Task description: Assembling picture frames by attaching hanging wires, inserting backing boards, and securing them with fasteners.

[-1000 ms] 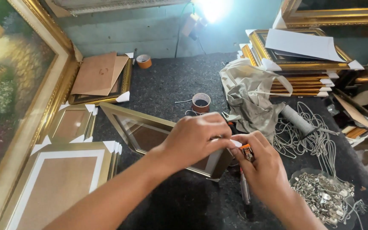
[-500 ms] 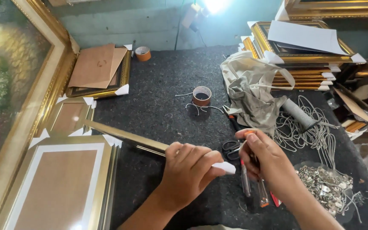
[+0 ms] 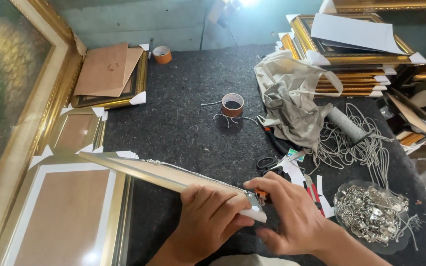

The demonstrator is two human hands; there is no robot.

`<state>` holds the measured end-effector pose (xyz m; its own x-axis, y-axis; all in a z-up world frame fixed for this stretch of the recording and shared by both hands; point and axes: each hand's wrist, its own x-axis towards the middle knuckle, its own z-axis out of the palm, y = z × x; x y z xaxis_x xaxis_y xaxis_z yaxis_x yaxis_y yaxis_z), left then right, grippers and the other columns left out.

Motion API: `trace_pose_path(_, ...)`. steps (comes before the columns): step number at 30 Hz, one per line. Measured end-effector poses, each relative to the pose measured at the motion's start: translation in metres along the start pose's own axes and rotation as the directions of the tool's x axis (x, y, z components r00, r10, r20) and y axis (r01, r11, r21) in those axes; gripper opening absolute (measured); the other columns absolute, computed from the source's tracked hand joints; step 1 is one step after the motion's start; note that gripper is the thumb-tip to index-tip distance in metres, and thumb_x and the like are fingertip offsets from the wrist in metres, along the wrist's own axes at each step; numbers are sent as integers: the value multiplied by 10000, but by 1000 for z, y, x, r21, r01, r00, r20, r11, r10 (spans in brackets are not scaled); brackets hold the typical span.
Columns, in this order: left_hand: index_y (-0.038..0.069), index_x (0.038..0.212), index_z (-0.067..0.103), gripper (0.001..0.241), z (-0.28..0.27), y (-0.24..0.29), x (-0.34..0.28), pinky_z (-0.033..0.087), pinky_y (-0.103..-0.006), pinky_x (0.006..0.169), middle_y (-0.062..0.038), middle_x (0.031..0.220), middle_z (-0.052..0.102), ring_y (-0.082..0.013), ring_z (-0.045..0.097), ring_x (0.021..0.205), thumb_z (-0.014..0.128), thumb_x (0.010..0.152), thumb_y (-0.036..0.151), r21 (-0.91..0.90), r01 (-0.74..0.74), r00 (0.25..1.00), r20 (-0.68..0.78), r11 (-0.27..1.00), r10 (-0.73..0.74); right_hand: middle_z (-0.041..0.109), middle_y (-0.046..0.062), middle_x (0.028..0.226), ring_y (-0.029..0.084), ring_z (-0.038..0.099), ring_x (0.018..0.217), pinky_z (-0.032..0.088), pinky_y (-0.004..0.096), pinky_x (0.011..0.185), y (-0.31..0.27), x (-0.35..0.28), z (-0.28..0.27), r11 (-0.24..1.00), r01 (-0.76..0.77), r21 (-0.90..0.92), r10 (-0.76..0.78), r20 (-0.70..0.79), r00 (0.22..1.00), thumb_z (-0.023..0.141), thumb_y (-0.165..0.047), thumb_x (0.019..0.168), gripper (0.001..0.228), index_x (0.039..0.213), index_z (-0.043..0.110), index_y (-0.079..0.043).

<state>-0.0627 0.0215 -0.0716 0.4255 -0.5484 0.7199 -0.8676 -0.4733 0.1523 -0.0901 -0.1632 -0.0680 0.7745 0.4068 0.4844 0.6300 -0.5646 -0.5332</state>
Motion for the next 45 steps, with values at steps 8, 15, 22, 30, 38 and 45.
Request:
trace_pose_path(8,165,872,528,285,-3,0,3,257,-295,687,79,849,562,-130,479,687,345,929,377,-37,-14,1000,-20,999,13,561,33,764,131,528,642,405,262,592,3,-4,11,936,-281,212,322,-199,925,265,-417,894,437,857,542,-82)
trace_pose_path(15,180,869,522,264,-2,-2,12,270,-290,714,77,845,554,-126,498,705,352,928,373,-22,-7,1000,-27,1000,7,393,17,648,124,335,536,279,291,503,-1,2,5,949,-158,273,205,-152,967,194,-561,885,535,825,426,-83)
trace_pose_path(22,180,877,521,240,1,-6,16,268,-297,728,82,814,537,-118,496,710,383,920,373,-10,-4,1000,-20,1000,3,512,124,858,195,516,686,444,295,624,7,5,5,1000,-8,-12,6,-121,993,417,-388,821,472,1109,447,-16)
trace_pose_path(30,191,863,519,246,0,-5,18,264,-290,715,91,783,519,-114,473,675,363,924,371,-2,3,1000,-28,1000,-3,545,134,833,208,500,660,453,295,599,7,13,6,993,113,-26,-116,-150,982,381,-298,859,375,1019,486,25)
trace_pose_path(38,189,868,529,249,-1,-4,15,277,-293,715,80,812,540,-123,494,697,366,924,369,-33,12,1000,-7,999,-12,545,138,805,225,491,614,419,330,539,20,4,19,991,134,19,-129,-162,978,337,-379,889,439,1000,489,17)
trace_pose_path(45,179,902,546,177,3,-8,10,266,-342,727,27,892,528,-153,506,772,420,919,302,-110,17,1000,17,994,-15,557,117,729,223,507,535,413,316,474,25,10,25,974,217,-67,-227,-245,943,291,-379,914,441,923,509,5)
